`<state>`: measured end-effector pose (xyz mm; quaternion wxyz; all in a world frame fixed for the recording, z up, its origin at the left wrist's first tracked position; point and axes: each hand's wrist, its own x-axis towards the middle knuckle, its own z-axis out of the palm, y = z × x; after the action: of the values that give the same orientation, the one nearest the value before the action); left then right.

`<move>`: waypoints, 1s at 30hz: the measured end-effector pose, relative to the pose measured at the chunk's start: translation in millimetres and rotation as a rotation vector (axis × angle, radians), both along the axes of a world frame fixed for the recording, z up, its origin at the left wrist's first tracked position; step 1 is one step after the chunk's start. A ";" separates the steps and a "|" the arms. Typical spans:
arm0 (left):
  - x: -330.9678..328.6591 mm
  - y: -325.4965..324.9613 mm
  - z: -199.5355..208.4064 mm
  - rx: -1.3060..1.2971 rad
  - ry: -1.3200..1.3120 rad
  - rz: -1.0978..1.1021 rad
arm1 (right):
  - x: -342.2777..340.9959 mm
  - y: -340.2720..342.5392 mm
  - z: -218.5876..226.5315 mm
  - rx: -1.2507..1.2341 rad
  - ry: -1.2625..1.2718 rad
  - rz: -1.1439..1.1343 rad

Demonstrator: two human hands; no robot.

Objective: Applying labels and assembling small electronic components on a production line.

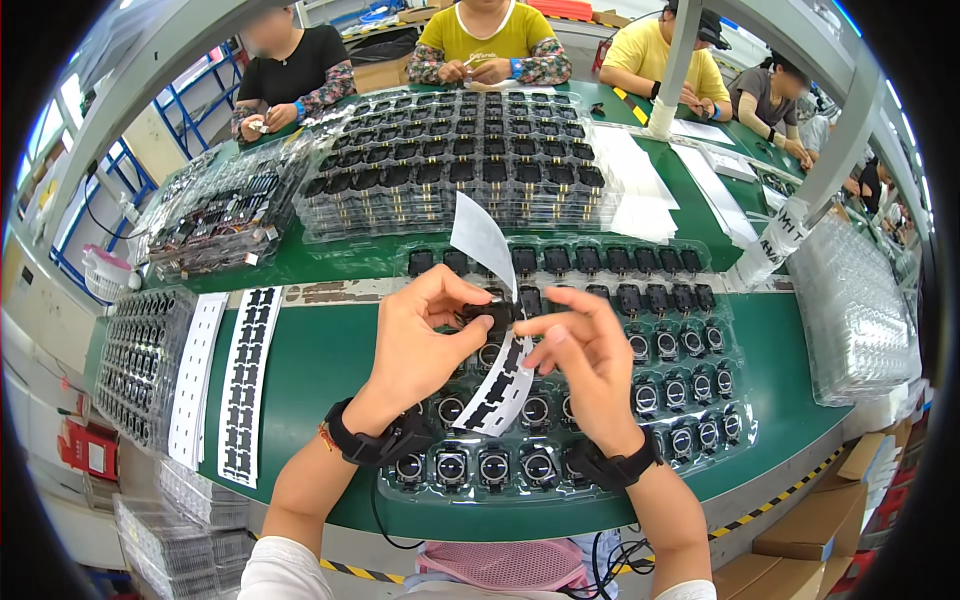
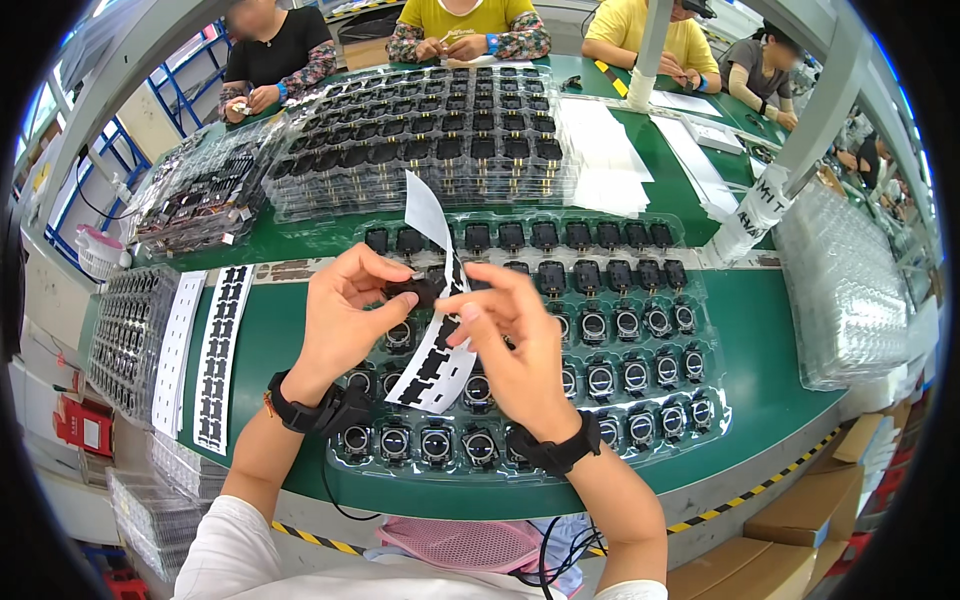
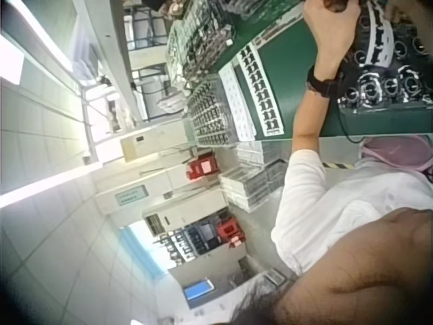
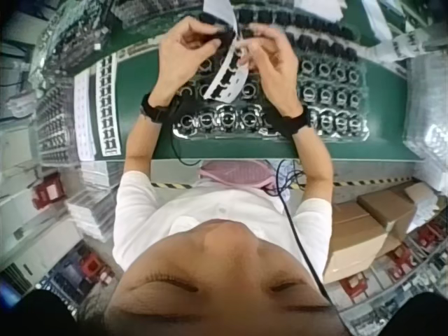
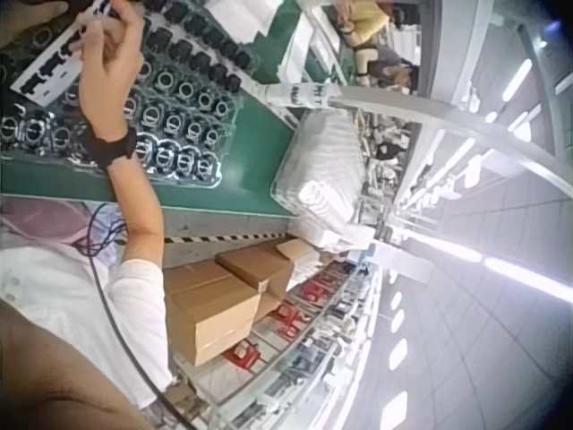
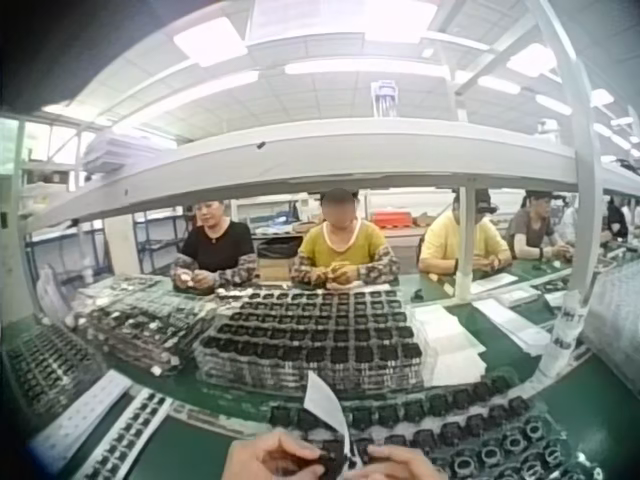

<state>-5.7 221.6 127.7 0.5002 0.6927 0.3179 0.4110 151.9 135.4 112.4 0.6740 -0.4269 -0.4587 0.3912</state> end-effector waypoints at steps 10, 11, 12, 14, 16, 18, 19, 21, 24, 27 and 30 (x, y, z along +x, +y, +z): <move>-4.1 3.5 11.4 -0.023 0.020 -0.016 | 10.9 8.1 -14.0 -0.016 -0.471 -0.081; -6.0 4.8 12.3 -0.026 0.019 -0.038 | 10.2 6.2 -9.9 0.032 -0.598 -0.030; -8.1 6.2 13.3 -0.030 0.018 -0.059 | 9.3 4.9 -6.8 0.081 -0.724 0.022; -12.2 9.9 18.2 -0.062 -0.003 -0.088 | 5.4 2.8 -1.8 0.087 -0.755 0.088; -17.1 15.1 23.3 -0.126 -0.046 -0.152 | 1.4 1.1 0.7 0.095 -0.817 0.214; -23.8 25.5 21.7 -0.042 0.055 -0.061 | 0.6 2.4 -6.7 0.131 -0.821 0.200; -28.3 31.5 19.1 0.044 0.155 0.028 | 0.2 4.3 -11.4 0.169 -0.827 0.183; -36.3 37.5 13.8 0.127 0.258 0.119 | -0.3 5.2 -12.7 0.207 -0.830 0.169; -44.7 41.9 6.9 0.192 0.671 0.078 | 1.8 3.4 -7.7 0.112 -0.711 0.045; -44.2 45.6 -5.9 0.302 0.779 0.005 | 6.0 3.3 -5.4 0.103 -0.704 -0.070; -43.9 46.7 -12.6 0.331 0.866 -0.041 | 6.6 4.1 -7.1 0.089 -0.700 -0.173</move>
<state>-49.6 268.3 115.1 0.2120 0.8773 0.4138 0.1189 158.4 139.5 105.2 0.5248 -0.5423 -0.6405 0.1425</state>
